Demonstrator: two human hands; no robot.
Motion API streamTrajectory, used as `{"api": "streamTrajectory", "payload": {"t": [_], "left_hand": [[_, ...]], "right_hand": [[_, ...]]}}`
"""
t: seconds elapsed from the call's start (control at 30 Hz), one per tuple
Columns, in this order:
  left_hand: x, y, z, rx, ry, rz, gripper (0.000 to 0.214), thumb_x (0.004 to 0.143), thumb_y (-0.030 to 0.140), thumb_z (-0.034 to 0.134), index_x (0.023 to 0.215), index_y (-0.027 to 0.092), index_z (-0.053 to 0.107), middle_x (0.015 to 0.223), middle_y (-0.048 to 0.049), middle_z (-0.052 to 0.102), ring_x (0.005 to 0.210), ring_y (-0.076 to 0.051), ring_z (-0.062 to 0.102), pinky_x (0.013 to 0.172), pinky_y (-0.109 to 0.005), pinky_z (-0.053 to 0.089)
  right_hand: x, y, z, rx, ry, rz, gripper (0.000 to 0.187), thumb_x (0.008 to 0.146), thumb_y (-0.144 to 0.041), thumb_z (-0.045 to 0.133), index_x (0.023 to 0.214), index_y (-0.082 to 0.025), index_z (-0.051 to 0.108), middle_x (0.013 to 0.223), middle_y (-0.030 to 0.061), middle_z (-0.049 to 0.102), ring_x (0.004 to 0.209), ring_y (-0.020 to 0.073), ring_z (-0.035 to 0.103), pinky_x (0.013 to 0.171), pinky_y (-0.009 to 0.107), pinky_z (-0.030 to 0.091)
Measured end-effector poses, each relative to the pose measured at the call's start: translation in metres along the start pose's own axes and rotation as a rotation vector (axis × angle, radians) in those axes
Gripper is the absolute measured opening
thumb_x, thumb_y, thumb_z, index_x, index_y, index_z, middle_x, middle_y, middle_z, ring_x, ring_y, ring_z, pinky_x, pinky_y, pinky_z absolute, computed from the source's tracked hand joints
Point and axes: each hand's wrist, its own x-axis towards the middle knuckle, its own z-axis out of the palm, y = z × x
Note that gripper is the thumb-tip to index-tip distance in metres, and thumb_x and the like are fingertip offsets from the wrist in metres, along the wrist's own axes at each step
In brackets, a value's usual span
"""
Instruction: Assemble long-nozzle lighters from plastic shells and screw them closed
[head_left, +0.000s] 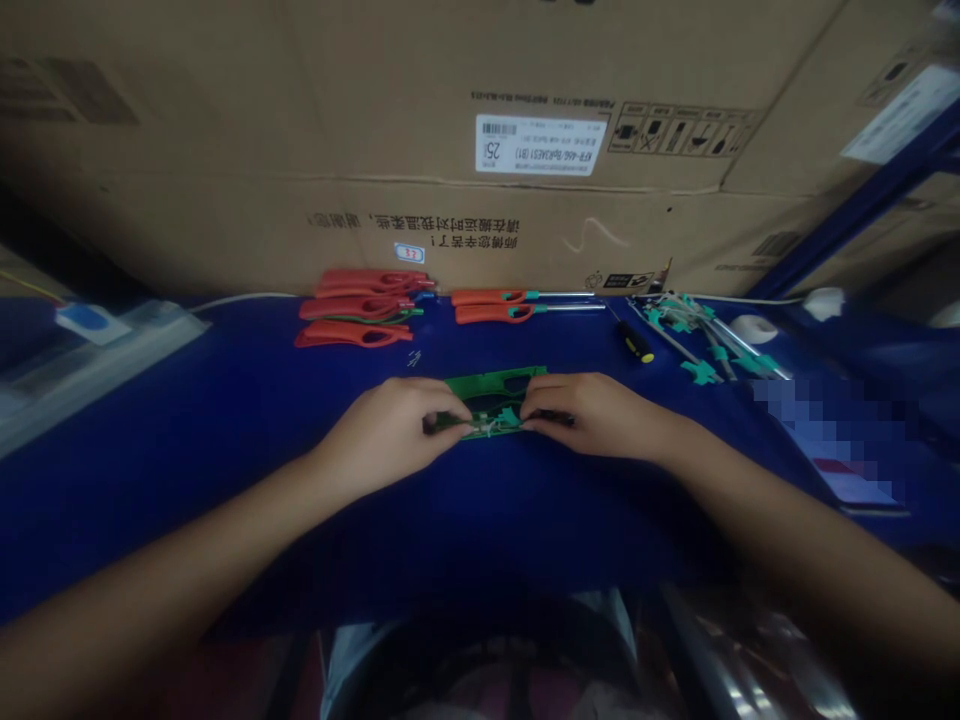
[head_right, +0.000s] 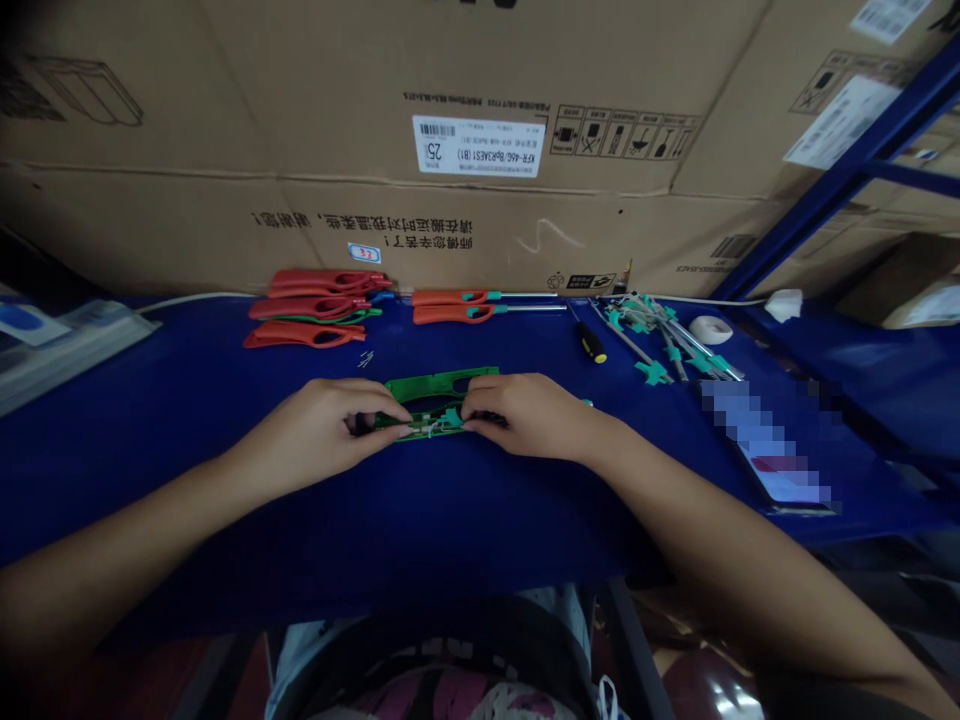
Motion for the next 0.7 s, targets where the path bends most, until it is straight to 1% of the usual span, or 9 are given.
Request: {"api": "streamTrajectory", "payload": {"t": [0.23, 0.4, 0.5, 0.57, 0.7], "left_hand": [[0.000, -0.002, 0.003, -0.032, -0.020, -0.022, 0.012, 0.086, 0.030, 0.071, 0.095, 0.029, 0.079, 0.089, 0.0027, 0.075, 0.066, -0.012, 0.063, 0.058, -0.024, 0.046], [0.001, -0.002, 0.006, -0.056, -0.008, -0.016, 0.011, 0.086, 0.030, 0.071, 0.094, 0.028, 0.079, 0.088, 0.0018, 0.075, 0.066, -0.012, 0.064, 0.060, -0.024, 0.046], [0.001, -0.002, 0.007, -0.071, -0.005, -0.018, 0.012, 0.086, 0.030, 0.071, 0.094, 0.027, 0.079, 0.089, 0.0013, 0.075, 0.065, -0.012, 0.064, 0.061, -0.024, 0.047], [0.001, -0.002, 0.005, -0.072, 0.001, -0.030, 0.013, 0.085, 0.032, 0.072, 0.094, 0.027, 0.078, 0.088, 0.0015, 0.074, 0.064, -0.012, 0.063, 0.059, -0.024, 0.046], [0.002, 0.000, 0.000, -0.053, 0.032, -0.037, 0.013, 0.086, 0.034, 0.069, 0.092, 0.025, 0.077, 0.084, 0.0015, 0.072, 0.063, -0.012, 0.061, 0.056, -0.024, 0.045]], "right_hand": [[-0.001, -0.002, 0.000, -0.036, 0.008, 0.001, 0.014, 0.096, -0.019, 0.057, 0.096, -0.021, 0.071, 0.098, 0.0036, 0.071, 0.084, 0.0157, 0.068, 0.073, 0.026, 0.048], [-0.002, -0.005, 0.001, -0.147, 0.036, -0.008, 0.014, 0.096, -0.021, 0.058, 0.094, -0.021, 0.071, 0.097, 0.0032, 0.071, 0.082, 0.0154, 0.068, 0.067, 0.025, 0.046], [-0.002, -0.003, 0.002, -0.160, 0.073, -0.003, 0.013, 0.096, -0.024, 0.059, 0.093, -0.021, 0.071, 0.097, 0.0029, 0.071, 0.079, 0.0143, 0.067, 0.065, 0.024, 0.045], [-0.001, 0.002, 0.001, -0.141, 0.129, 0.008, 0.014, 0.096, -0.025, 0.058, 0.098, -0.022, 0.071, 0.099, 0.0037, 0.070, 0.081, 0.0148, 0.066, 0.069, 0.026, 0.048], [0.001, 0.019, 0.001, -0.137, 0.248, 0.003, 0.020, 0.097, -0.022, 0.054, 0.110, -0.021, 0.070, 0.105, 0.0081, 0.066, 0.097, 0.0208, 0.064, 0.082, 0.033, 0.052]]}}
